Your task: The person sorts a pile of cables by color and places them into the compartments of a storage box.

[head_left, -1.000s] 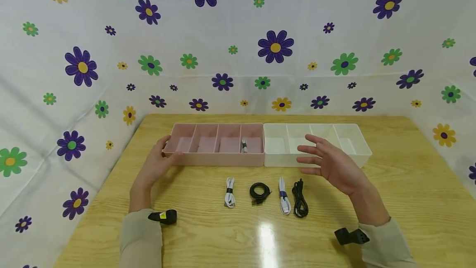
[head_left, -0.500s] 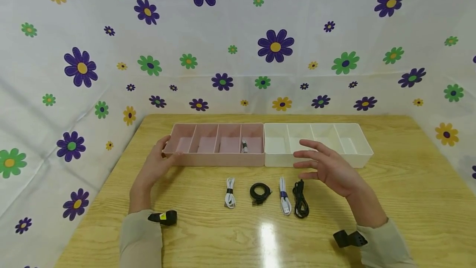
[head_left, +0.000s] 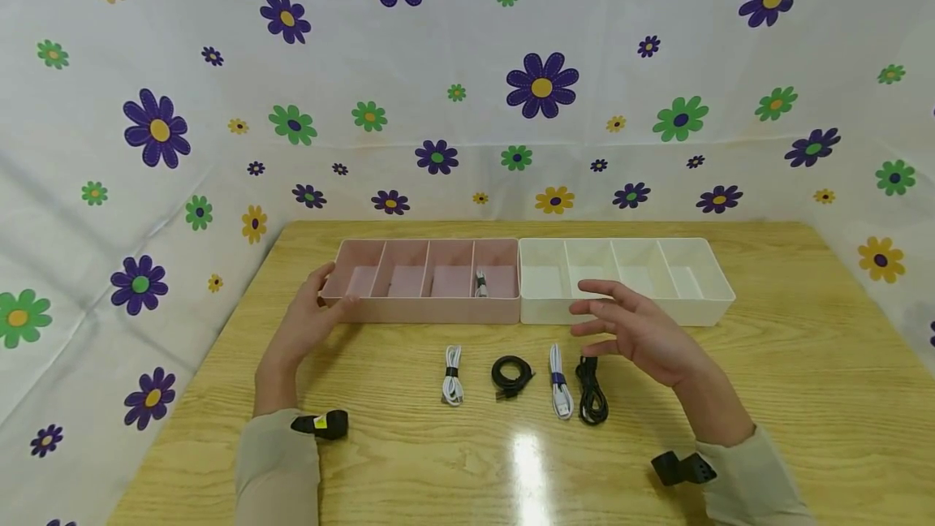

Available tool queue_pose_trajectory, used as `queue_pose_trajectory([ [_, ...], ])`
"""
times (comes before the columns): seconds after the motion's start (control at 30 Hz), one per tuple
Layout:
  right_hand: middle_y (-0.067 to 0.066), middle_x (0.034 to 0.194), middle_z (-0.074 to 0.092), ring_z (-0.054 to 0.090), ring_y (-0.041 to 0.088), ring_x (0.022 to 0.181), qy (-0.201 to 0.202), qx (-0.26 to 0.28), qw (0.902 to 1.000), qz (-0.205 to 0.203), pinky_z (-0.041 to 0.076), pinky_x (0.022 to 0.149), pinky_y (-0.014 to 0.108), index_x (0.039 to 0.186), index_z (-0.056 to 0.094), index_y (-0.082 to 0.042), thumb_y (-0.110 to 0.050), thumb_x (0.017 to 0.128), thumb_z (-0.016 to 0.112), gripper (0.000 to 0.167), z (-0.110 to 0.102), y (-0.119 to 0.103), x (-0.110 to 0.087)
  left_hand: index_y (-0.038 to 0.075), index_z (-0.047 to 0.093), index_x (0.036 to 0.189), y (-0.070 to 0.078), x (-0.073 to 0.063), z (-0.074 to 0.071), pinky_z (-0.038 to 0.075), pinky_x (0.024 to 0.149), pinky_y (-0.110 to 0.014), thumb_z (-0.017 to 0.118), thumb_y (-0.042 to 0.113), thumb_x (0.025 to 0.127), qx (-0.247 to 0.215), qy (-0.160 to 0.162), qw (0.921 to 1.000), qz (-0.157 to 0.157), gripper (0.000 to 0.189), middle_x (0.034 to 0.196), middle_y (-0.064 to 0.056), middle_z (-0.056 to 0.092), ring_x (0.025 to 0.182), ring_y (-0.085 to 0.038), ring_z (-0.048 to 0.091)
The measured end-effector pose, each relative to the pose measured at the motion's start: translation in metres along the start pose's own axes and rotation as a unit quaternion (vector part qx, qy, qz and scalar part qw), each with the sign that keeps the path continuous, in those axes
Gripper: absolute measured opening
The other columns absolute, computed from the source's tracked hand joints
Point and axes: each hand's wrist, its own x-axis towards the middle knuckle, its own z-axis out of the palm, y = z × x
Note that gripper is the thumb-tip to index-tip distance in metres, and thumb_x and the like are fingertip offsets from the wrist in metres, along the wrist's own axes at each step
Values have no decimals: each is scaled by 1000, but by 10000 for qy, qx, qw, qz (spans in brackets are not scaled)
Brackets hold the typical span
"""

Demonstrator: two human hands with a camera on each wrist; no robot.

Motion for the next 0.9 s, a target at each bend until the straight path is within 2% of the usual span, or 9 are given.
queue_pose_trajectory([
  [0.1, 11, 126, 56, 67, 18, 104, 28, -170, 9998, 71, 57, 86, 38, 147, 30, 2, -22, 107, 46, 49, 2, 0, 1, 9, 13, 159, 0, 0, 0, 38, 106, -57, 61, 38, 98, 6, 19, 10000, -7, 83, 157, -25, 27, 130, -42, 39],
  [0.2, 11, 125, 56, 66, 19, 103, 11, -295, 9995, 148, 57, 85, 37, 148, 26, 6, -23, 106, 46, 54, 4, 1, 1, 9, 13, 159, -1, 0, 0, 37, 106, -57, 61, 39, 98, 17, 24, 10000, -5, 84, 156, -25, 27, 130, -42, 39],
  [0.3, 11, 125, 56, 65, 21, 103, -13, -427, 9988, 234, 57, 85, 38, 149, 25, 6, -23, 106, 47, 56, 6, 2, 1, 8, 12, 159, -1, 0, 1, 37, 106, -58, 61, 40, 98, 11, 11, 10000, 22, 85, 157, -25, 26, 131, -43, 39],
  [0.57, 33, 136, 42, 64, 25, 103, -6, -712, 9966, 412, 57, 84, 39, 150, 28, 3, -16, 102, 54, 58, 11, 9, 6, 8, 12, 159, -2, -1, 1, 36, 108, -59, 61, 39, 98, -19, 31, 10000, 45, 84, 157, -25, 26, 132, -43, 38],
  [0.73, 34, 134, 41, 63, 29, 101, -37, -1029, 9940, 372, 57, 84, 41, 149, 29, 4, -11, 98, 59, 61, 15, 10, 8, 7, 13, 159, -2, 0, 0, 35, 108, -59, 61, 36, 99, -3, 56, 10000, 77, 82, 157, -25, 26, 132, -43, 38],
  [0.9, 34, 132, 40, 62, 35, 100, 47, -1252, 9913, 392, 57, 84, 44, 148, 31, 3, -11, 96, 62, 63, 18, 13, 9, 6, 13, 159, -1, 0, 0, 35, 108, -58, 61, 40, 98, 0, 43, 9999, 117, 84, 156, -25, 27, 131, -42, 39],
])
